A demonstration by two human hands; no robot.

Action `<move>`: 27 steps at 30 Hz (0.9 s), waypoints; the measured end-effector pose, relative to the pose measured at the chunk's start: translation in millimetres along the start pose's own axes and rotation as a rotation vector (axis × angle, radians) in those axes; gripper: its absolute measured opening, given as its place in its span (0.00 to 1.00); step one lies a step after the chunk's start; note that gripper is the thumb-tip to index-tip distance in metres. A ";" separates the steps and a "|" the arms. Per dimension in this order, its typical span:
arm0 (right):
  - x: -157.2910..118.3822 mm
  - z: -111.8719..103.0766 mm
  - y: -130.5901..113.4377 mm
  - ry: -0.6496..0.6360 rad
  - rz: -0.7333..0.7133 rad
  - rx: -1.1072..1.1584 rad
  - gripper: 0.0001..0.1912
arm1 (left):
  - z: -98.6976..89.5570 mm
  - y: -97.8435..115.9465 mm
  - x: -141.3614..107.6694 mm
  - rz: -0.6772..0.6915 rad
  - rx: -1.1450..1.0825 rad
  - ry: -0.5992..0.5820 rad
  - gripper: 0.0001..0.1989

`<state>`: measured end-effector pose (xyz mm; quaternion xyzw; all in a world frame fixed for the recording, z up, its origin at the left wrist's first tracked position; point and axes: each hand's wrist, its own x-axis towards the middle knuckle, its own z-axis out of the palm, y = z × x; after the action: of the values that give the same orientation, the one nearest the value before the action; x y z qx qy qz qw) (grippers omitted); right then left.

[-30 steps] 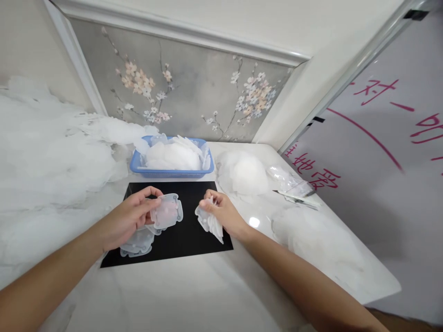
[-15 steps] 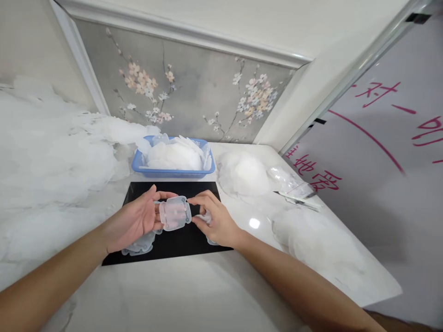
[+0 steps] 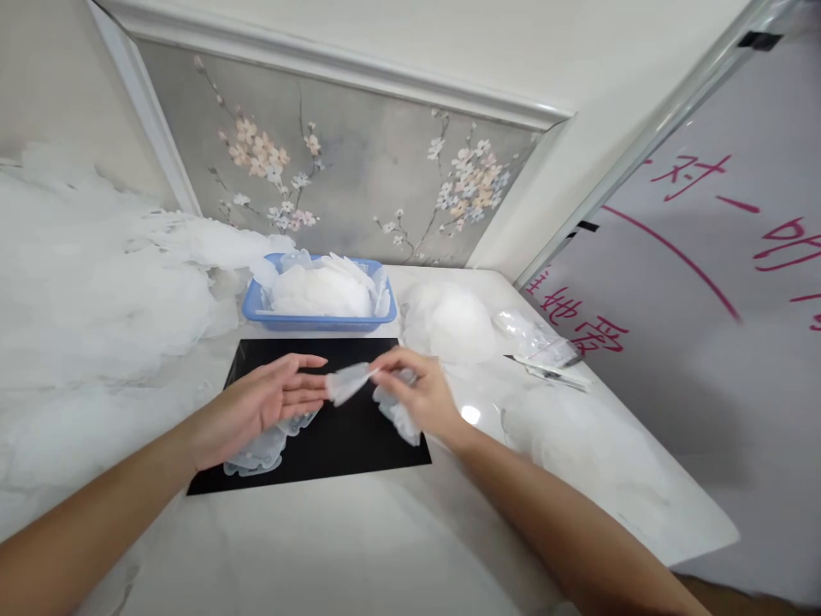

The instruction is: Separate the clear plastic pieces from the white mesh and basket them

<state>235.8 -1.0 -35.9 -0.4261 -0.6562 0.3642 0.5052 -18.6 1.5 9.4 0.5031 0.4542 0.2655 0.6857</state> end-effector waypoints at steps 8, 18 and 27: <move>31.9 -83.1 24.0 0.618 0.352 -0.313 0.19 | -33.7 -8.0 -0.9 0.145 0.996 0.177 0.22; -5.9 8.7 5.6 -0.158 -0.102 -0.253 0.24 | -3.3 -3.4 2.6 0.303 0.804 0.319 0.10; -16.5 20.5 13.6 -0.245 -0.150 -0.311 0.31 | 5.8 1.0 -0.1 0.030 -0.107 0.167 0.20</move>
<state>220.5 -12.2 -58.6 -0.4014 -0.7908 0.2690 0.3757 -13.3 -0.9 10.8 0.4486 0.4875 0.3404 0.6673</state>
